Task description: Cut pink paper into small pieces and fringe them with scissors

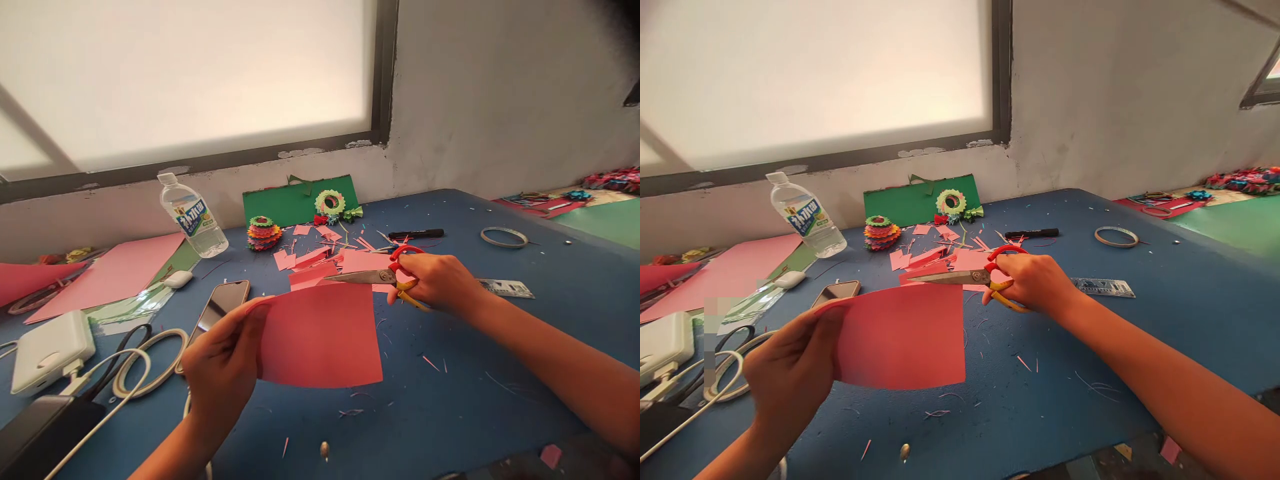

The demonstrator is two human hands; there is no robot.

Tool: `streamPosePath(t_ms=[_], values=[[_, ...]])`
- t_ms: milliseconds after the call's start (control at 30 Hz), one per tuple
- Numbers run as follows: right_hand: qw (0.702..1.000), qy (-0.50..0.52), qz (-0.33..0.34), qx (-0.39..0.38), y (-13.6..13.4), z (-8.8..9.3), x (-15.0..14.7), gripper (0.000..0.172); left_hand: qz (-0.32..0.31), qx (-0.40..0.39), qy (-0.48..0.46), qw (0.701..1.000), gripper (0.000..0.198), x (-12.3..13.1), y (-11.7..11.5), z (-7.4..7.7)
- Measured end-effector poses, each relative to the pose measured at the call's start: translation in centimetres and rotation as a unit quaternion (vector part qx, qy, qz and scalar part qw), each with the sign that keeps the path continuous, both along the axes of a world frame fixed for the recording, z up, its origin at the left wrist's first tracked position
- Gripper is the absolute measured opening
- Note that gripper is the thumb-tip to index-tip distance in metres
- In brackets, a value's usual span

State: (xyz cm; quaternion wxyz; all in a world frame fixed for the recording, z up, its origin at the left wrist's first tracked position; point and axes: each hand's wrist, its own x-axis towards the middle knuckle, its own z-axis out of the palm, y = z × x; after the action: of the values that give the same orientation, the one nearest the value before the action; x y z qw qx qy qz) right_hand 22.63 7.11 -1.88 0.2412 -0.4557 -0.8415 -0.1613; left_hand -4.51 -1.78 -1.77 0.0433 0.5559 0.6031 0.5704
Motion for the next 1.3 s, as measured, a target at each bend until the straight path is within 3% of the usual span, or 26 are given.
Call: streamPosePath(t_ms=[267,1033,1100,1167,1233,1300], values=[[0.999,-0.006,0.002,0.037,0.3,0.1,0.3,0.043,0.011,0.008,0.023,1.0,0.019,-0.6,0.2,-0.4],[0.999,0.007,0.002,0.035,0.3,-0.1,0.4,0.039,0.013,0.002,0.01,1.0,0.021,-0.4,0.2,0.2],[1.0,0.024,-0.018,0.007,0.5,-0.1,0.4,0.039,0.008,-0.034,-0.004,0.999,0.025,-0.5,0.6,0.4],[0.997,0.04,-0.046,-0.042,0.8,-0.1,0.4,0.038,-0.037,-0.121,-0.02,0.992,0.031,-0.7,1.1,0.5],[0.991,0.049,-0.082,-0.097,1.3,-0.2,0.6,0.036,-0.132,-0.245,-0.034,0.96,0.035,-0.8,1.7,0.4],[0.982,0.043,-0.117,-0.145,1.8,-0.5,0.9,0.035,-0.23,-0.347,-0.021,0.909,0.035,-0.9,2.1,0.0]])
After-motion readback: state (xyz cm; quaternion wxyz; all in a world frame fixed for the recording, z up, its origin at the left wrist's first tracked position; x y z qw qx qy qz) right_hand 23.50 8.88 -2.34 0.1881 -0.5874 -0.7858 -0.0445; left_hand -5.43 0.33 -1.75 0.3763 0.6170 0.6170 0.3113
